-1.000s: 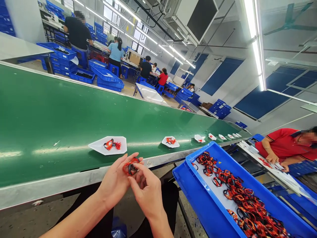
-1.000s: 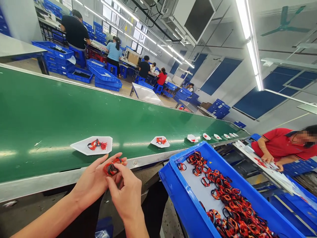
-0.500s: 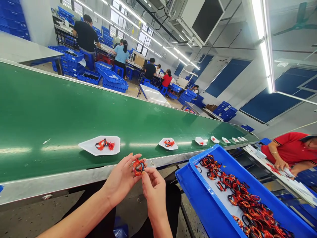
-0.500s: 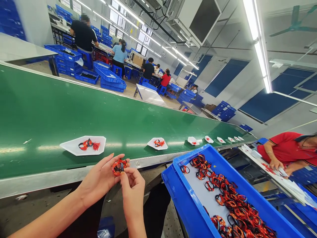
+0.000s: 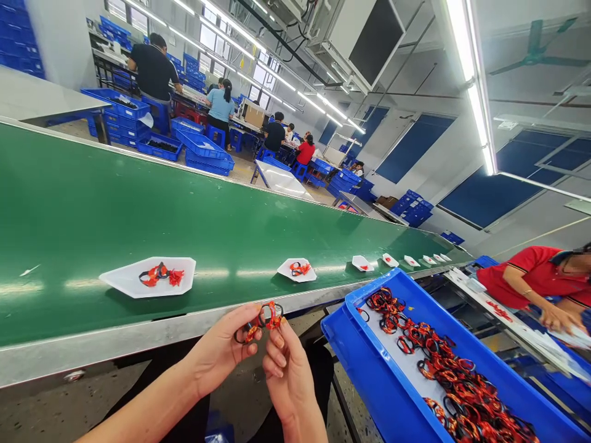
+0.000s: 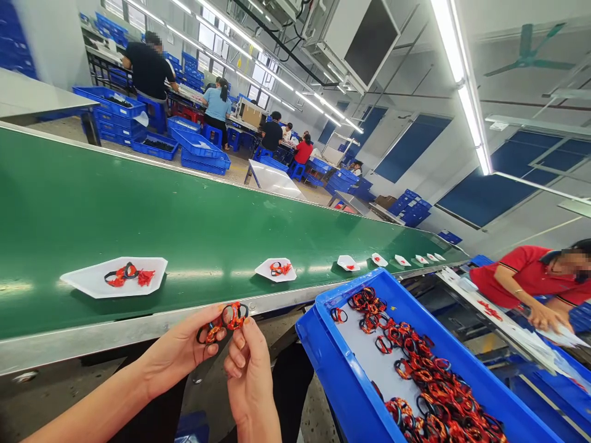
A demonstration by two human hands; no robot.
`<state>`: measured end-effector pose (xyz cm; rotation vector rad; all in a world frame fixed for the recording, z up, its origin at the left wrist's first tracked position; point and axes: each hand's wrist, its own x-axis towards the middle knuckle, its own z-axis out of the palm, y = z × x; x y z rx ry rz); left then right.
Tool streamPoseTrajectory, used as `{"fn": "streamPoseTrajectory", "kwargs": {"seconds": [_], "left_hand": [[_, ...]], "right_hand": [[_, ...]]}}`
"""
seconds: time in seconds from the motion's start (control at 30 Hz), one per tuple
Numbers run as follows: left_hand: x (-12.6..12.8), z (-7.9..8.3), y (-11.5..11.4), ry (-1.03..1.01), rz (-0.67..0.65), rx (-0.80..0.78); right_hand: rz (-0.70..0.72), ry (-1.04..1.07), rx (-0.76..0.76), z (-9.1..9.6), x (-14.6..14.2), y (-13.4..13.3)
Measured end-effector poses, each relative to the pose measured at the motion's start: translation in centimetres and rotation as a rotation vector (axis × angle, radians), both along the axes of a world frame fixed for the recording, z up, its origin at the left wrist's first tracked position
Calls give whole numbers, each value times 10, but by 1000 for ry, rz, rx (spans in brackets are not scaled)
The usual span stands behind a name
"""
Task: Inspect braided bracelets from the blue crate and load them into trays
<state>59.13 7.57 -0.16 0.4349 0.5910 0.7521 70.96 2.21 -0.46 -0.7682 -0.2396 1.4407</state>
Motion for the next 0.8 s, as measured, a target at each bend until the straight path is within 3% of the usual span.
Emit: {"fn": "streamPoseTrajectory", "kwargs": {"seconds": [0.3, 0.53, 0.67, 0.8], "left_hand": [[3, 5, 0, -36, -59, -6], [3, 6, 1, -58, -89, -21], [4, 4, -1, 28, -93, 123], [3, 4, -2, 82, -79, 221]], "right_hand": [[75, 232, -42, -8, 4, 1], [86, 285, -47, -11, 5, 1], [40, 132, -44, -10, 3, -1], [-126, -295, 5, -5, 0, -5]]}}
